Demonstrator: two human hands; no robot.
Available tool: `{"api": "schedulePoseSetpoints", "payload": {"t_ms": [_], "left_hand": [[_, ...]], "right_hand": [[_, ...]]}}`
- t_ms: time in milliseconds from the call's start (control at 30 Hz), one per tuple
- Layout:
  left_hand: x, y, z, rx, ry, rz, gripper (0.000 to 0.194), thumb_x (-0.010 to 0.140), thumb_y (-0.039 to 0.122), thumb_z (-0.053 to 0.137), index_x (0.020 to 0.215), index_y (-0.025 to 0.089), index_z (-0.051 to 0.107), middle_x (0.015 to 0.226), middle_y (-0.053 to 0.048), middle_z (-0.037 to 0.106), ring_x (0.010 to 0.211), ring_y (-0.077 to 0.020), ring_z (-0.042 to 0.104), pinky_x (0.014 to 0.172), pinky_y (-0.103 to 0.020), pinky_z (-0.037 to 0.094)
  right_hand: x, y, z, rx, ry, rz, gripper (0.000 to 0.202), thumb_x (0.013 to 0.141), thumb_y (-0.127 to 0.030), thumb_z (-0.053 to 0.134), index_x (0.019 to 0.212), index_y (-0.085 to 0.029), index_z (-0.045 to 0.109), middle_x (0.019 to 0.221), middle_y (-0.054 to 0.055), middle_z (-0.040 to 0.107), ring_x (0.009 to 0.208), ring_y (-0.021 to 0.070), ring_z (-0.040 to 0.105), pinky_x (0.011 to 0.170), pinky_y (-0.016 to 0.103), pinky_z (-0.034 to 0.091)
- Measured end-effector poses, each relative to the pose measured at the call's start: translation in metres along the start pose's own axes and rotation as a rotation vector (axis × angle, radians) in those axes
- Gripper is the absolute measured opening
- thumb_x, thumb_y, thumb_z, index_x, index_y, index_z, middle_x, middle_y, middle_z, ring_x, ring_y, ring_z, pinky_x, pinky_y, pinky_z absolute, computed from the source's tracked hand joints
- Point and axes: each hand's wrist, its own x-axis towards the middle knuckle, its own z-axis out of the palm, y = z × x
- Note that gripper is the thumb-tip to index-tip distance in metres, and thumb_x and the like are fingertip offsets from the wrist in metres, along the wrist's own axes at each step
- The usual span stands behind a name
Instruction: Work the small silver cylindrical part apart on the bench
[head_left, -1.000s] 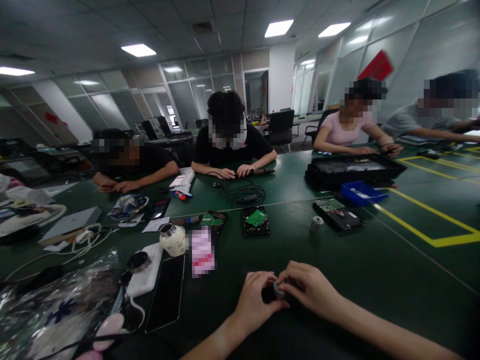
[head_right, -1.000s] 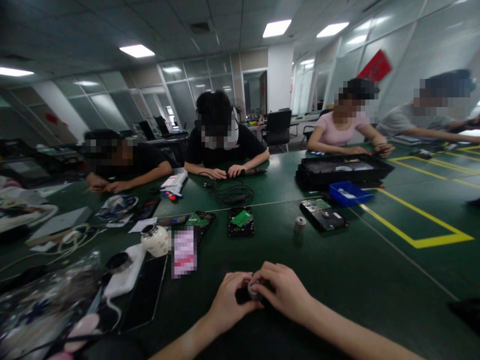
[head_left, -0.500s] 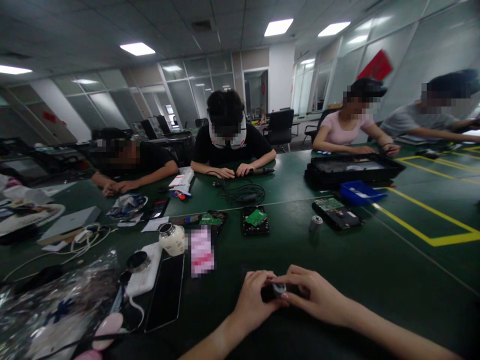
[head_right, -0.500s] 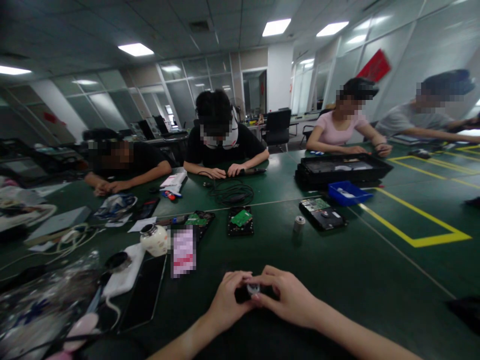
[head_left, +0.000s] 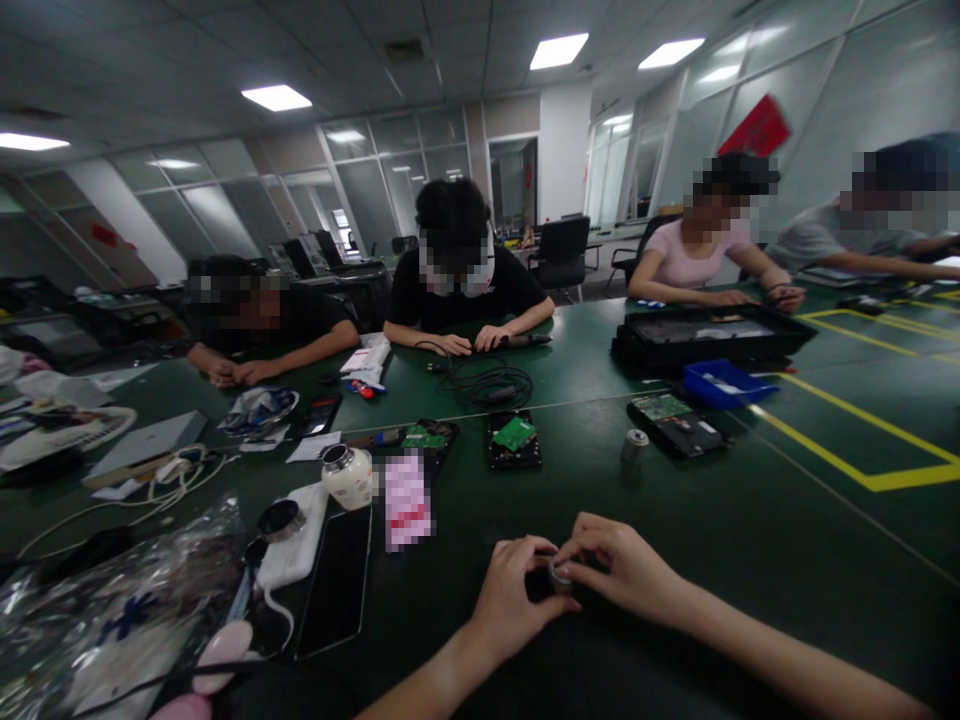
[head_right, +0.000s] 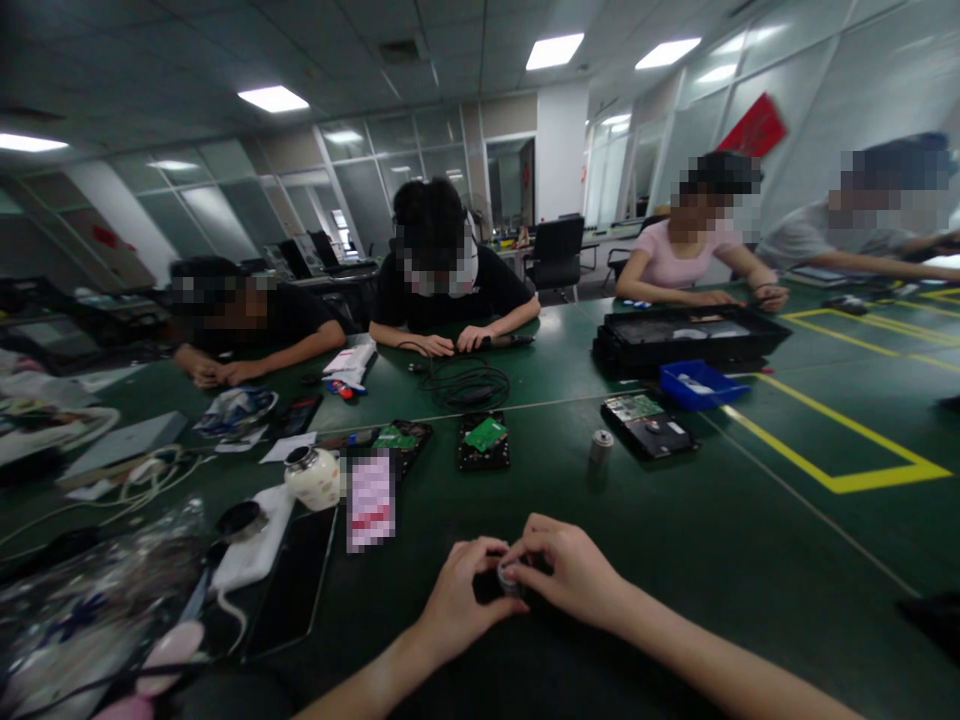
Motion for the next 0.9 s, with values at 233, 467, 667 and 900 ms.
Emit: {"api": "schedulePoseSetpoints", "payload": {"t_ms": [233, 467, 667, 900], "left_hand": [[0.0, -0.001, 0.0, 0.017, -0.018, 0.011, 0.056, 0.056, 0.034, 0.09, 0.105, 0.024, 0.064, 0.106, -0.004, 0.066, 0.101, -0.0266, 0.06, 0.089, -0.039, 0.05], [-0.001, 0.001, -0.001, 0.025, -0.012, 0.05, 0.056, 0.057, 0.034, 0.091, 0.106, 0.026, 0.063, 0.105, -0.002, 0.067, 0.1, -0.0262, 0.058, 0.088, -0.04, 0.049], [-0.003, 0.007, -0.006, 0.05, 0.002, 0.079, 0.063, 0.062, 0.036, 0.088, 0.116, 0.026, 0.058, 0.116, -0.004, 0.064, 0.108, -0.0276, 0.056, 0.095, -0.043, 0.044], [-0.004, 0.007, -0.006, 0.05, -0.015, 0.091, 0.056, 0.067, 0.035, 0.085, 0.116, 0.026, 0.058, 0.116, -0.003, 0.064, 0.107, -0.0266, 0.056, 0.095, -0.041, 0.045]], "right_hand": [[0.009, 0.044, -0.017, -0.092, 0.166, 0.065, 0.022, 0.089, -0.041, 0.062, 0.098, -0.026, 0.075, 0.08, 0.002, 0.06, 0.067, 0.0157, 0.056, 0.059, 0.027, 0.042], [-0.001, 0.084, -0.01, -0.3, 0.198, 0.043, 0.032, 0.082, -0.045, 0.068, 0.112, -0.033, 0.069, 0.103, 0.006, 0.065, 0.099, 0.0273, 0.058, 0.086, 0.043, 0.045], [0.0, 0.091, -0.002, -0.127, 0.183, 0.013, 0.03, 0.083, -0.036, 0.068, 0.113, -0.033, 0.069, 0.113, 0.005, 0.069, 0.111, 0.0284, 0.058, 0.095, 0.046, 0.044], [0.003, 0.053, -0.004, 0.094, 0.281, -0.022, 0.016, 0.082, -0.034, 0.071, 0.096, -0.026, 0.074, 0.096, 0.004, 0.073, 0.094, 0.0231, 0.065, 0.087, 0.04, 0.051]]}}
